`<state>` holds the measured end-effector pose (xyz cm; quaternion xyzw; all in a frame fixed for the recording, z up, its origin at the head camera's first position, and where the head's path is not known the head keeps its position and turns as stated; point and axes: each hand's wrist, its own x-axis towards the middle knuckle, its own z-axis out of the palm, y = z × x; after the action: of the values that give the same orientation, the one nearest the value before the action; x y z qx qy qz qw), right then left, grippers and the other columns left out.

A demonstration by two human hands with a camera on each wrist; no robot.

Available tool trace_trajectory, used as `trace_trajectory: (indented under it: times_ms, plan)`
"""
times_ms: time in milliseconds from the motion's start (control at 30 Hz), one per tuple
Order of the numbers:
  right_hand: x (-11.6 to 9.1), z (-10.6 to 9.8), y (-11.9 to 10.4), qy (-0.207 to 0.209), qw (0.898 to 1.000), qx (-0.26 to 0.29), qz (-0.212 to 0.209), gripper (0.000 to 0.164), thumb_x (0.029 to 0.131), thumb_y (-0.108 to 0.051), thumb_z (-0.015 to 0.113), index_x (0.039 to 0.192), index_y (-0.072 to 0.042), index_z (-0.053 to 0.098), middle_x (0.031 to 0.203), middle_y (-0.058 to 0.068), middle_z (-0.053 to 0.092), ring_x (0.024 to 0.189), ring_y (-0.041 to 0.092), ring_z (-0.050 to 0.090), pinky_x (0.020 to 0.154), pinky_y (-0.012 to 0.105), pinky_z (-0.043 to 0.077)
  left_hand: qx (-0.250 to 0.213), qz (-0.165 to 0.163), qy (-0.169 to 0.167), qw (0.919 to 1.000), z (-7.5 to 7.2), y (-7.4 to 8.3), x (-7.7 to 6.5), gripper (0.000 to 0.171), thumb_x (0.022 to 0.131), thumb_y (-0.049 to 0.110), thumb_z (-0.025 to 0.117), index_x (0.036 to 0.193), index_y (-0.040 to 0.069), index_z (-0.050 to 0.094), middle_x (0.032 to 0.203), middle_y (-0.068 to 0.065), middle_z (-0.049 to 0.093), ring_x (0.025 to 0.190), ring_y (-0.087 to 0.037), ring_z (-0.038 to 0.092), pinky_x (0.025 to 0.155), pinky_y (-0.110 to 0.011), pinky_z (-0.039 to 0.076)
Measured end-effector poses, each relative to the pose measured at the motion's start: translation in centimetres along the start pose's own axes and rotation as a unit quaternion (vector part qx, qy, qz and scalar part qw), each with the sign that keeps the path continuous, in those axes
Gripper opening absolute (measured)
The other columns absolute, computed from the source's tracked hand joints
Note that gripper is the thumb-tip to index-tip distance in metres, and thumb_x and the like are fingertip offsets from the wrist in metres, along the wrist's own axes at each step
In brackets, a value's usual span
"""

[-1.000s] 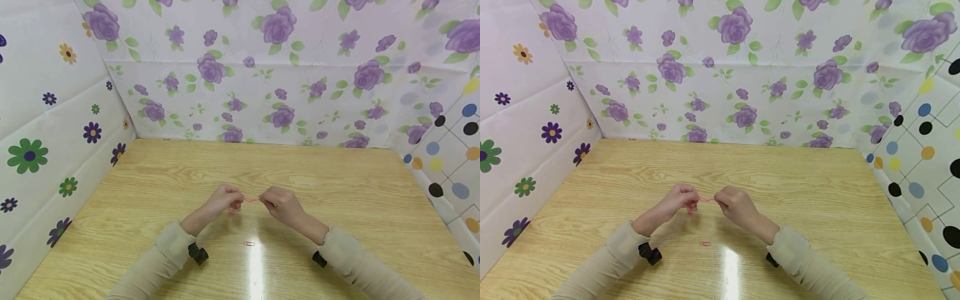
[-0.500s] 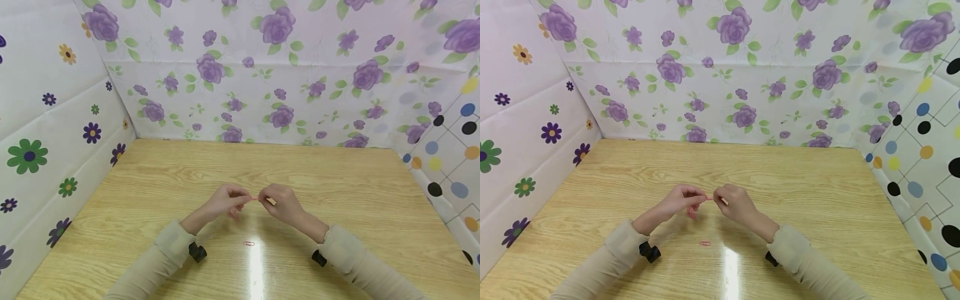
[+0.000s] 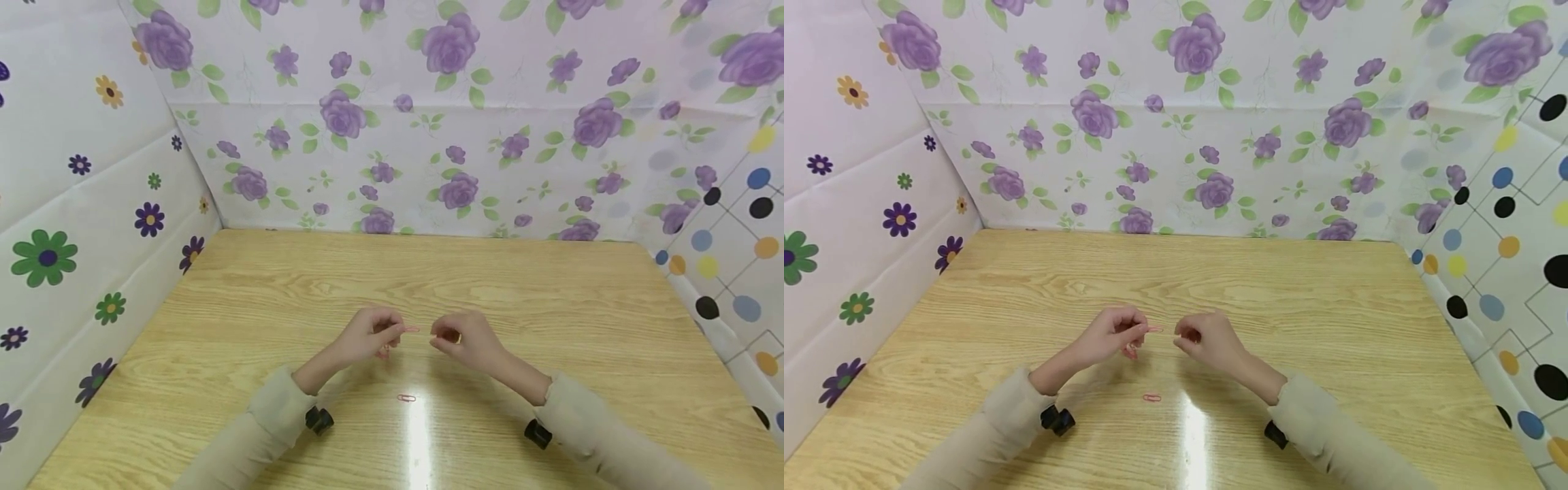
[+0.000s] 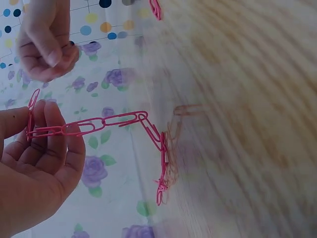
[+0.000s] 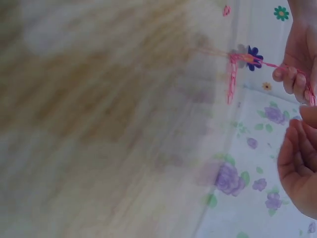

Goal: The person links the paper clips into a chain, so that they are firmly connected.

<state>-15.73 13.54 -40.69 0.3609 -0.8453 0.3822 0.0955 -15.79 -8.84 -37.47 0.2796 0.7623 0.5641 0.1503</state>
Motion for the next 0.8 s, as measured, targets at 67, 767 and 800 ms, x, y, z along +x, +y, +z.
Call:
trace_trajectory:
  times_ms: [67, 767, 800]
  plan:
    - [-0.6, 0.2, 0.1, -0.062, 0.997, 0.030, 0.034, 0.003, 0.078, -0.002, 0.070, 0.079, -0.004, 0.067, 0.068, -0.003, 0.062, 0.059, 0.002, 0.052, 0.053, 0.021, 0.046, 0.017, 0.014, 0.002, 0.9998, 0.1, 0.3, -0.3, 0.014, 0.093, 0.002, 0.049, 0.085, -0.005, 0.057, 0.071, -0.022, 0.054, 0.057, -0.011, 0.051, 0.052, -0.040, 0.052]
    - [-2.5, 5.0, -1.9, -0.153, 0.975, 0.056, 0.150, 0.014, 0.063, -0.010, 0.081, 0.071, -0.008, 0.069, 0.066, -0.004, 0.053, 0.063, 0.005, 0.042, 0.060, 0.020, 0.039, 0.032, 0.034, 0.031, 0.9984, -0.8, -3.1, -1.7, 0.012, 0.093, 0.003, 0.050, 0.089, -0.003, 0.060, 0.086, -0.016, 0.058, 0.070, -0.024, 0.064, 0.067, -0.043, 0.051]
    - [-2.5, 5.2, -2.0, -0.153, 0.977, 0.039, 0.143, 0.014, 0.062, -0.011, 0.080, 0.069, -0.009, 0.068, 0.065, -0.005, 0.052, 0.063, 0.005, 0.041, 0.060, 0.020, 0.037, 0.029, 0.034, 0.030, 0.9985, -0.9, -3.2, -1.8, 0.013, 0.093, 0.005, 0.050, 0.090, -0.002, 0.060, 0.087, -0.017, 0.059, 0.071, -0.028, 0.065, 0.068, -0.044, 0.051]
